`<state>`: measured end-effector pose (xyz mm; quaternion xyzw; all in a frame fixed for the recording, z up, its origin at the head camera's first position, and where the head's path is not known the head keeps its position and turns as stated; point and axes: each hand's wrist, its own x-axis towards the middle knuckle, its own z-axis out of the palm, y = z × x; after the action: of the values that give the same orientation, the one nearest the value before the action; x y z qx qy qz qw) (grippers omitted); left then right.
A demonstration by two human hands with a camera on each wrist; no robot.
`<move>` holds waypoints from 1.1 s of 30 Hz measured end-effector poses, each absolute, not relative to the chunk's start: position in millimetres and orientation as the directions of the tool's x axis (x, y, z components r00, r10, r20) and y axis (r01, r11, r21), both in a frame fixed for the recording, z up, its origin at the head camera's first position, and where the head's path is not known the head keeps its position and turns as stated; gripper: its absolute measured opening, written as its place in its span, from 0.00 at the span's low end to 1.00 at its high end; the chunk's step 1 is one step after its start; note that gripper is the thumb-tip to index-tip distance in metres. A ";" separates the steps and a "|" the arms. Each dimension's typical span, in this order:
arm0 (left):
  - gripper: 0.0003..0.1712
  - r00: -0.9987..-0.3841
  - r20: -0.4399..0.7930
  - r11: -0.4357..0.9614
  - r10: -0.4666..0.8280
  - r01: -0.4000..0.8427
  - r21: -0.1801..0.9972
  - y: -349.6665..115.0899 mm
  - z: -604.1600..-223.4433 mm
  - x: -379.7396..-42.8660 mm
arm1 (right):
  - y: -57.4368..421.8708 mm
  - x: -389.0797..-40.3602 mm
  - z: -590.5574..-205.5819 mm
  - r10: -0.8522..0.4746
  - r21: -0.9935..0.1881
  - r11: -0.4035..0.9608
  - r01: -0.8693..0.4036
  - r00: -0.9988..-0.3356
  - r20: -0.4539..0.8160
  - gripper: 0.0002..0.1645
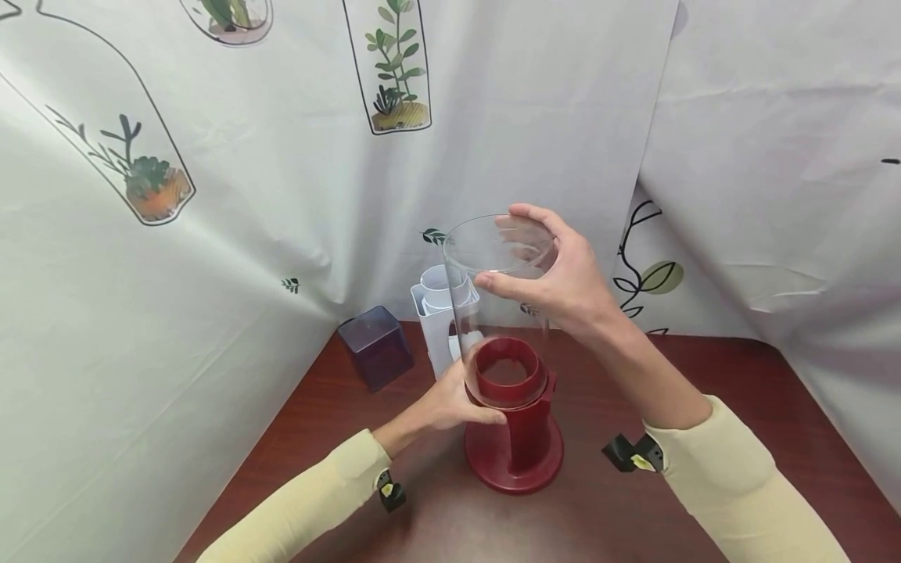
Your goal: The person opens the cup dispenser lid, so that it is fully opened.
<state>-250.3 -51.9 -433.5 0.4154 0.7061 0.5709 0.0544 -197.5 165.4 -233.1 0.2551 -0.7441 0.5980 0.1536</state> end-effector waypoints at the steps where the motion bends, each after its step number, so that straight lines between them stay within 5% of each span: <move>1: 0.62 -0.651 0.392 0.011 0.650 0.524 0.852 -52.3 -433.5 -250.2 | 165.6 -197.7 -232.8 -0.197 -0.812 0.150 -0.564 -0.822 0.534 0.44; 10: 0.61 -0.666 0.372 0.009 0.647 0.494 0.870 -52.0 -434.3 -250.0 | 170.9 -195.8 -228.9 -0.170 -0.818 0.018 -0.575 -0.808 0.564 0.42; 23: 0.61 -0.720 0.338 0.090 0.606 0.484 0.870 -54.9 -436.5 -246.8 | 199.8 -190.9 -225.3 -0.063 -0.835 -0.003 -0.550 -0.833 0.549 0.38; 33: 0.58 -0.694 0.364 0.012 0.620 0.473 0.881 -53.3 -437.5 -249.0 | 226.2 -193.9 -233.2 -0.046 -0.804 -0.236 -0.546 -0.820 0.571 0.36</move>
<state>-249.0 -53.3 -437.5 0.3858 0.7085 0.5876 0.0627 -193.9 226.2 -233.2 0.2491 -0.5949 0.7456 0.1676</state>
